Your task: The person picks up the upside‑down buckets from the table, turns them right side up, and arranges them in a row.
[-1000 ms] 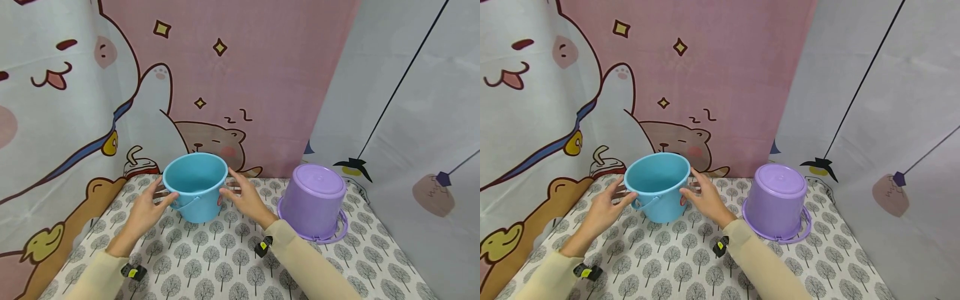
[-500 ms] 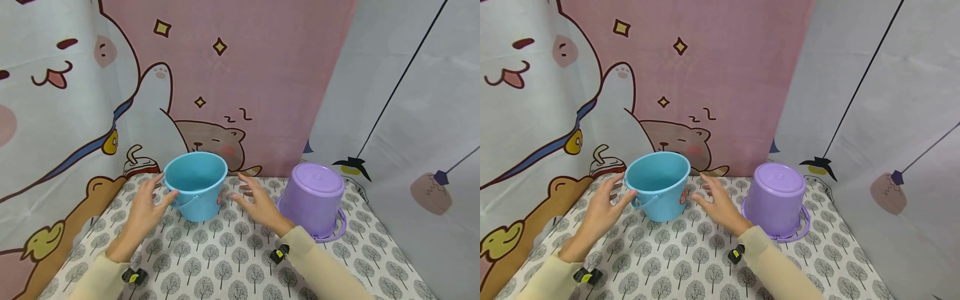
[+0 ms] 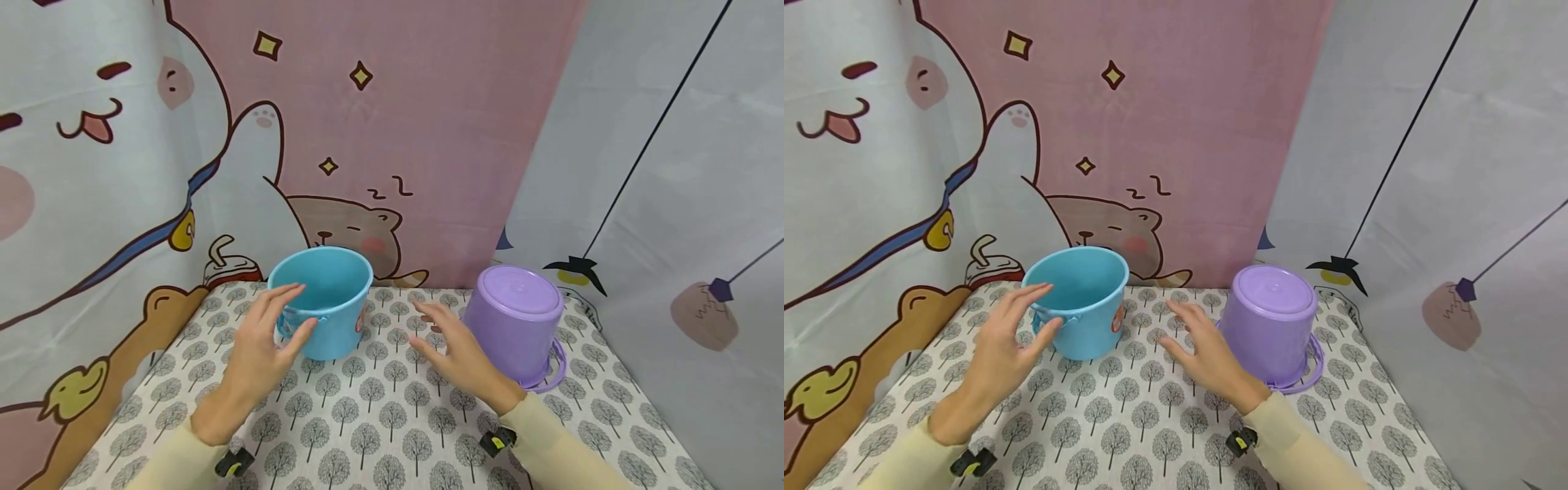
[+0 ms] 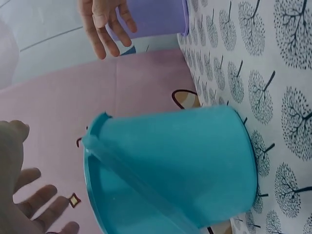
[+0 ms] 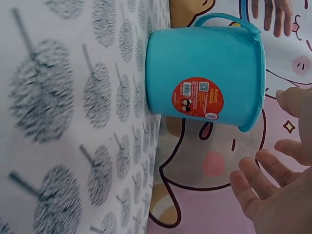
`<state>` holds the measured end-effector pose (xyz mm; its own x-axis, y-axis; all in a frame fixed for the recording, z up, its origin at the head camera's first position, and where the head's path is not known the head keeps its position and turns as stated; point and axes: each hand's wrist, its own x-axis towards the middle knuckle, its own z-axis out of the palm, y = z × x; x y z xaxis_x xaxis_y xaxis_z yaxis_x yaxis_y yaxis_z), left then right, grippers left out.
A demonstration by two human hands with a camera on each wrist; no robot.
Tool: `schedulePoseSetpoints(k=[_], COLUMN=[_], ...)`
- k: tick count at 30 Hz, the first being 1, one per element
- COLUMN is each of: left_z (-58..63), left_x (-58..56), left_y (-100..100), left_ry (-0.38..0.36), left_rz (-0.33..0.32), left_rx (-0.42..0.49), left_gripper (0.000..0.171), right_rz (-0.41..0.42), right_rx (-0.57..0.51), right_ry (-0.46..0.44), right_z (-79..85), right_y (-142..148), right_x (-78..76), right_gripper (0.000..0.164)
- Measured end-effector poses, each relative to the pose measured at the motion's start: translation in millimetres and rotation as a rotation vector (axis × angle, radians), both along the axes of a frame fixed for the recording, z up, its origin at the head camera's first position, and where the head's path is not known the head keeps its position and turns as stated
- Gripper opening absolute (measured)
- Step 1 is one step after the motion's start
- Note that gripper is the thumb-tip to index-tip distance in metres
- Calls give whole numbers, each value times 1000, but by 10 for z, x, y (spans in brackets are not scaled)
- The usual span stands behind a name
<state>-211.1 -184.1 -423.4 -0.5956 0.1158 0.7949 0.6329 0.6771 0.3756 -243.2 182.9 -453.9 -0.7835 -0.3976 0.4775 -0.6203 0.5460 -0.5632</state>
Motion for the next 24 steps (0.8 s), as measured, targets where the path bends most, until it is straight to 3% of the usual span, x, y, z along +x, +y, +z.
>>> schedulePoseSetpoints(k=[7,12,19,24], left_z=[-19,-41,-130,-210], left_x=[63,102,111,67], left_y=[197,382,643,806], left_ry=[43,33,47,45], left_rz=[-83,-165,-261,-271], left_rx=[-60,-99,-150,-200], left_gripper=[70,63,56,62], right_rz=[-37,-39,-83,-101], right_rx=[40,63,102,118], right_ry=[70,128,97,86], right_z=[-71,-145,-251,-316], right_y=[244,476,796,982], right_x=[186,314,483,577], right_gripper=[69,70,67,62])
